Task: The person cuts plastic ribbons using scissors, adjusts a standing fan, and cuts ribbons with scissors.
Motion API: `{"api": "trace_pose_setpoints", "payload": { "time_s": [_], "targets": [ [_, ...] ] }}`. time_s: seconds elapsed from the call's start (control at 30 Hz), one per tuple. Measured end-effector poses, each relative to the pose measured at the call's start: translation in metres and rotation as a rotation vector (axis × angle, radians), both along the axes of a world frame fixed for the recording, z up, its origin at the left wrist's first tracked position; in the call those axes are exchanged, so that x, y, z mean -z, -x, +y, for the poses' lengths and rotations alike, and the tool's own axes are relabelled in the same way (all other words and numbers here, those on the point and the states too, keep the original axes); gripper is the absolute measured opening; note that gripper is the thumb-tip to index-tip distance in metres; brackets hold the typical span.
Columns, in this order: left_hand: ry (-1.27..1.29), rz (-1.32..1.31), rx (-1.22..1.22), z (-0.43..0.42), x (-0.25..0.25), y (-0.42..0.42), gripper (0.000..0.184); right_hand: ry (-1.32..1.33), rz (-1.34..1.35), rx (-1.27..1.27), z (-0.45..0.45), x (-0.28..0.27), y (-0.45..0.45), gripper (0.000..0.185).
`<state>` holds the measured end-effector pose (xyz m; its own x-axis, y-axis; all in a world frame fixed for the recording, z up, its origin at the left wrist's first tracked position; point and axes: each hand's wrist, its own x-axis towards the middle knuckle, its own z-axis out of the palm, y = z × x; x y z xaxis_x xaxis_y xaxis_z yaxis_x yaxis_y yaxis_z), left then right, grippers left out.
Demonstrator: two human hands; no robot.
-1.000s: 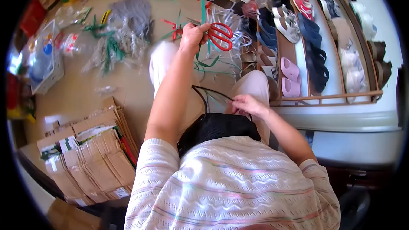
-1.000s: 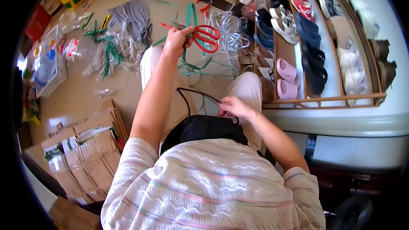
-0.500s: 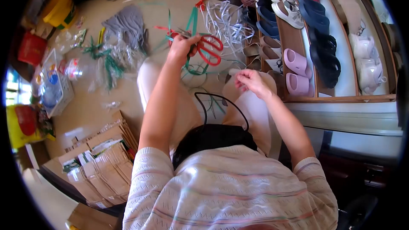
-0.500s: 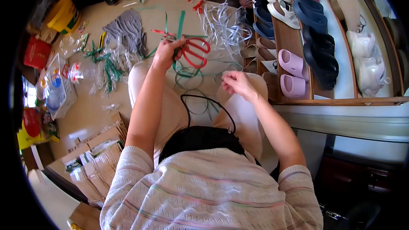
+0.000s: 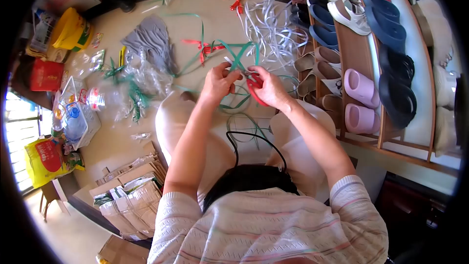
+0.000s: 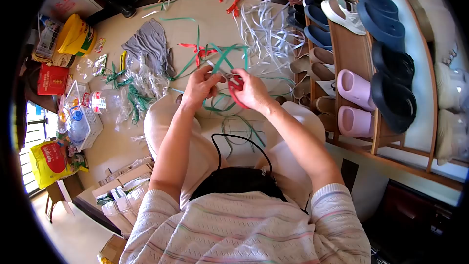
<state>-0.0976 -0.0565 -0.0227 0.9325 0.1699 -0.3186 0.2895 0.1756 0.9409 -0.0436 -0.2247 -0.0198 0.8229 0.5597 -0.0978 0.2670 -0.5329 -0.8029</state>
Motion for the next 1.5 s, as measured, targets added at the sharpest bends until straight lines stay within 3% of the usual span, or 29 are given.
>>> {"api": "trace_pose_setpoints", "payload": {
  "time_s": [0.03, 0.1, 0.13, 0.17, 0.23, 0.37, 0.47, 0.6, 0.7, 0.8, 0.9, 0.93, 1.07, 1.13, 1.23, 1.4, 1.5],
  "targets": [
    [0.026, 0.012, -0.028, 0.004, 0.001, 0.000, 0.024, 0.042, -0.067, 0.020, -0.003, 0.013, -0.010, 0.035],
    [0.080, 0.034, -0.084, 0.010, 0.003, -0.002, 0.026, -0.097, 0.382, 0.147, -0.015, 0.027, -0.034, 0.032],
    [0.065, 0.040, -0.061, 0.009, 0.001, -0.001, 0.025, -0.241, 0.797, 0.289, -0.024, 0.018, -0.044, 0.028],
    [0.066, 0.033, 0.034, 0.008, 0.001, 0.000, 0.024, -0.466, 0.892, 0.327, -0.031, 0.033, -0.051, 0.029],
    [0.075, 0.023, 0.227, 0.000, -0.001, 0.003, 0.023, -0.717, 1.021, 0.410, -0.022, 0.002, -0.052, 0.031],
    [-0.003, 0.082, 0.422, -0.008, 0.002, 0.003, 0.021, -0.910, 0.970, 0.418, -0.021, -0.003, -0.064, 0.029],
    [-0.230, 0.132, 0.502, -0.003, -0.001, 0.000, 0.020, -1.048, 0.900, 0.542, -0.045, -0.008, -0.092, 0.020],
    [-0.562, 0.054, 0.619, 0.007, 0.014, 0.003, 0.021, -1.264, 0.888, 0.497, -0.078, -0.002, -0.113, 0.019],
    [-0.868, 0.033, 0.517, 0.008, 0.022, 0.010, 0.020, -1.347, 0.960, 0.413, -0.087, 0.000, -0.114, 0.018],
    [-1.099, 0.186, 0.384, 0.015, 0.018, 0.006, 0.019, -1.359, 0.997, 0.388, -0.080, 0.003, -0.108, 0.018],
    [-1.299, -0.156, 0.032, 0.024, 0.011, 0.003, 0.025, -1.287, 0.925, 0.455, -0.065, 0.003, -0.092, 0.019],
    [-1.352, -0.257, 0.019, 0.024, -0.010, -0.013, 0.034, -1.211, 0.885, 0.479, -0.053, 0.006, -0.086, 0.021],
    [-0.720, -0.275, 0.044, 0.014, -0.042, -0.057, 0.043, -0.963, 0.752, 0.548, -0.004, 0.013, -0.054, 0.029],
    [-0.490, -0.159, 0.077, 0.017, -0.044, -0.070, 0.049, -0.834, 0.734, 0.518, 0.017, 0.008, -0.041, 0.031],
    [-0.101, -0.240, 0.040, 0.030, -0.034, -0.069, 0.054, -0.723, 0.739, 0.463, 0.039, 0.016, -0.028, 0.034],
    [0.234, -0.296, -0.287, 0.050, -0.036, -0.068, 0.032, -0.630, 0.770, 0.361, 0.062, 0.034, -0.020, 0.036],
    [0.283, -0.312, -0.234, 0.068, -0.030, -0.064, 0.030, -0.616, 0.692, 0.326, 0.069, 0.034, -0.030, 0.040]
  ]
}}
